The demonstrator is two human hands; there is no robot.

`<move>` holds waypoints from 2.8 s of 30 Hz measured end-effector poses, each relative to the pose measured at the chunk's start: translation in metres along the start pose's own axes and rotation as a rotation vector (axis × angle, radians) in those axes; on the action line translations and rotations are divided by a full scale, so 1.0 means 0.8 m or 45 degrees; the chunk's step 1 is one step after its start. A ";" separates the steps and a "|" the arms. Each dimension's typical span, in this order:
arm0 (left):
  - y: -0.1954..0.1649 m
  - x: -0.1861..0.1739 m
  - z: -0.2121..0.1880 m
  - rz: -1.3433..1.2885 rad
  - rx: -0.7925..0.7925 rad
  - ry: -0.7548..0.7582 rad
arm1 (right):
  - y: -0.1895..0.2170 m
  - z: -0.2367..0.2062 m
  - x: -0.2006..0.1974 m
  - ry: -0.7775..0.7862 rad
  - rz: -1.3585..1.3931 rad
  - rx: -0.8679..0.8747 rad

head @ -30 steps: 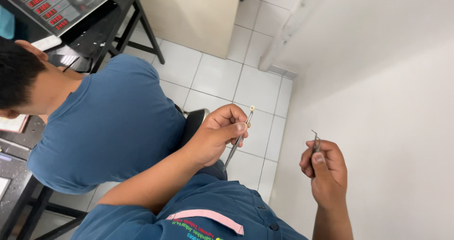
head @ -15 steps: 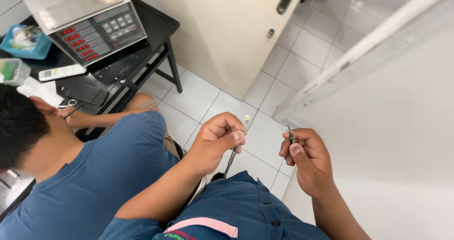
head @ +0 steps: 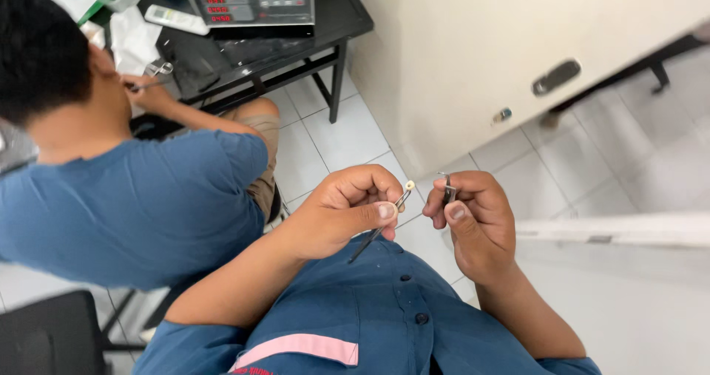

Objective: The person uses tweezers and a fine brush to apply material to a small dental prosthesis, then moves to a grinding machine to smooth the surface. The person holds the prosthesis with tweezers and presses it against the rotating grinding wheel.

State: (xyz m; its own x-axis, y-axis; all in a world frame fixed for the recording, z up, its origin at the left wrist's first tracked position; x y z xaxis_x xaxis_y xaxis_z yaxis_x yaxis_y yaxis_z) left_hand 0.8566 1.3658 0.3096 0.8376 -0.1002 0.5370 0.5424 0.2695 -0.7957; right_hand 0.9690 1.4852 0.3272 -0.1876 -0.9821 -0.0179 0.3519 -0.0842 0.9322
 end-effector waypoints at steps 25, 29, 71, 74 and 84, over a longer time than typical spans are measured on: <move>-0.077 0.053 0.101 1.514 0.283 -0.541 | 0.000 0.064 -0.142 0.279 -0.099 -0.068; -0.086 0.056 0.106 1.678 0.296 -0.475 | 0.003 0.066 -0.146 0.219 -0.177 -0.063; -0.121 0.011 0.081 1.757 0.249 -0.473 | 0.011 0.123 -0.090 0.262 -0.514 -0.118; -0.126 0.004 0.077 1.745 0.260 -0.479 | 0.006 0.130 -0.085 0.262 -0.503 -0.094; -0.152 -0.030 0.053 1.749 0.347 -0.556 | -0.017 0.165 -0.057 0.271 -0.479 -0.108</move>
State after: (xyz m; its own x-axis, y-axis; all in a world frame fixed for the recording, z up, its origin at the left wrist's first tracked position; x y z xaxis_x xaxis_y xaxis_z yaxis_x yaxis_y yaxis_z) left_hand 0.7676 1.3760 0.4052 0.5616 0.6570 -0.5030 -0.7183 0.0853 -0.6905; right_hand 0.8515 1.5531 0.3629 -0.1269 -0.8925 -0.4329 0.3708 -0.4474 0.8138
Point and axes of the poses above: each hand's wrist, its own z-axis towards the middle knuckle, its own x-axis out of the palm, y = z × x, the point moved 9 cm from there along z, towards the middle knuckle, and after that the axes turned 11 degrees about y, right-handed, at the moved point
